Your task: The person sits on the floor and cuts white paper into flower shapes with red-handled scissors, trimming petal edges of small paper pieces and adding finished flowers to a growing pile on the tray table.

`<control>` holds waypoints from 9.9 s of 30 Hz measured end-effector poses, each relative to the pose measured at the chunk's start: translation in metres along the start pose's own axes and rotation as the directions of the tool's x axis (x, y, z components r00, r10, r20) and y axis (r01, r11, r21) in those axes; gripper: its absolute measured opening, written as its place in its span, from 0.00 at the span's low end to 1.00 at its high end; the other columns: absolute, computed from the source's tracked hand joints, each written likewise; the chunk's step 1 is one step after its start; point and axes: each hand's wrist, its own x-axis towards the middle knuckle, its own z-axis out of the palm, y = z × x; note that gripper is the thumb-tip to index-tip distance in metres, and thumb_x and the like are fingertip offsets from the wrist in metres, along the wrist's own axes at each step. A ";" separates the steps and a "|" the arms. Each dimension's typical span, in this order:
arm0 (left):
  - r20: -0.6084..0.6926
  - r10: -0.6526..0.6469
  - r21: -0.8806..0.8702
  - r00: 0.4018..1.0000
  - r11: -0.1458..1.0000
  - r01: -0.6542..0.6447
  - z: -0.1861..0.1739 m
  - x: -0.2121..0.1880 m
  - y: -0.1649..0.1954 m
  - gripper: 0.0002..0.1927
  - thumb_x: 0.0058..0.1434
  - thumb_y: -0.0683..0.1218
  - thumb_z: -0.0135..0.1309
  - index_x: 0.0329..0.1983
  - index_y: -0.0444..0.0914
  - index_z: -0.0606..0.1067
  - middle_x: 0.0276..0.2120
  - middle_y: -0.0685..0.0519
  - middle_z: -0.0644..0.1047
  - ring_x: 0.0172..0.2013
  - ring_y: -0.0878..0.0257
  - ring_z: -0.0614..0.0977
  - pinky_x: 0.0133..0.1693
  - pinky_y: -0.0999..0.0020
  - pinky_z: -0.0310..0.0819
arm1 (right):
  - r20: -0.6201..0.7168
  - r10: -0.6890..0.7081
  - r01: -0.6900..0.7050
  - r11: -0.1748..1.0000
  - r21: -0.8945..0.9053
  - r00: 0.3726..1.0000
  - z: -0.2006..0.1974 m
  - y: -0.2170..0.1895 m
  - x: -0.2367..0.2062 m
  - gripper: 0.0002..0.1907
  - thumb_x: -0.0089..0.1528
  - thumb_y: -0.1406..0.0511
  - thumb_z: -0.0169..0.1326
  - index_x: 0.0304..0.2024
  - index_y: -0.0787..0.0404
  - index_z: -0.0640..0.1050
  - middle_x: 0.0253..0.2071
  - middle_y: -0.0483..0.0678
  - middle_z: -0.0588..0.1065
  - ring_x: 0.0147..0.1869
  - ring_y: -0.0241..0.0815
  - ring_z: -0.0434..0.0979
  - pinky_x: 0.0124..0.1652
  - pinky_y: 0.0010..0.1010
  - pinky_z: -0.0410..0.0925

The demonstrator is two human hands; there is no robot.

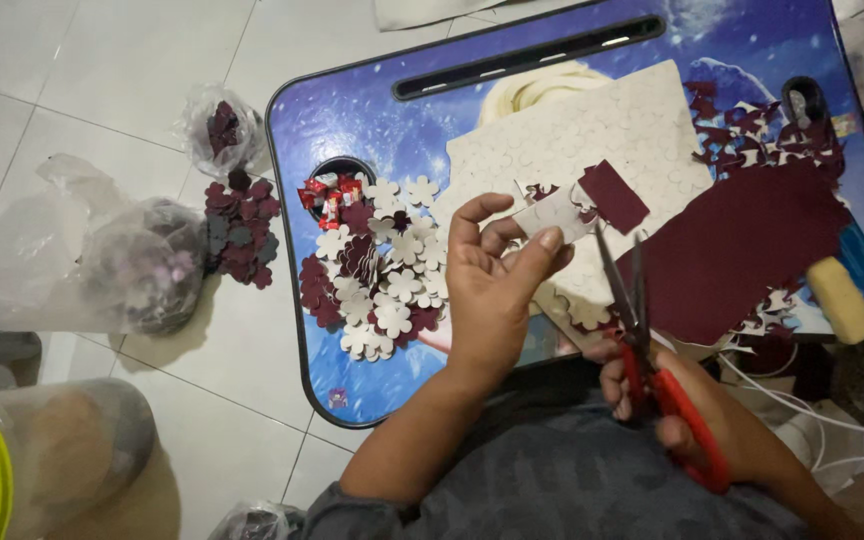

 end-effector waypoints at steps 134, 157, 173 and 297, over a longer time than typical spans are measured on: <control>0.203 -0.309 0.203 0.929 0.941 0.269 -0.008 -0.032 -0.011 0.28 0.64 0.37 0.63 0.65 0.31 0.68 0.39 0.52 0.77 0.39 0.69 0.80 0.43 0.75 0.77 | -0.055 -0.063 0.054 0.987 -0.153 0.997 0.002 -0.001 0.001 0.57 0.46 0.22 0.44 0.49 0.65 0.71 0.28 0.42 0.66 0.30 0.33 0.66 0.30 0.27 0.66; 0.165 -0.234 0.093 0.958 0.971 0.221 -0.002 -0.034 -0.029 0.22 0.66 0.39 0.62 0.60 0.31 0.68 0.41 0.52 0.78 0.41 0.68 0.82 0.44 0.74 0.81 | -0.115 -0.101 0.079 0.980 -0.182 0.988 0.001 0.020 0.003 0.51 0.46 0.23 0.46 0.41 0.62 0.71 0.27 0.41 0.66 0.27 0.32 0.68 0.27 0.26 0.67; 0.212 -0.292 0.172 0.933 0.950 0.259 0.003 -0.037 -0.009 0.24 0.64 0.35 0.61 0.62 0.31 0.68 0.40 0.47 0.79 0.39 0.67 0.83 0.39 0.73 0.81 | -0.037 -0.010 0.006 0.994 -0.111 0.999 0.001 0.002 -0.006 0.67 0.44 0.21 0.43 0.63 0.69 0.65 0.34 0.46 0.65 0.34 0.37 0.64 0.35 0.31 0.65; 0.146 -0.261 0.313 0.954 0.927 0.206 -0.012 -0.027 0.004 0.43 0.60 0.33 0.64 0.76 0.32 0.57 0.38 0.51 0.81 0.39 0.66 0.85 0.40 0.76 0.80 | -0.018 0.110 -0.109 0.941 -0.320 0.994 -0.017 0.005 -0.004 0.51 0.38 0.22 0.46 0.34 0.59 0.71 0.17 0.38 0.64 0.17 0.30 0.62 0.18 0.25 0.60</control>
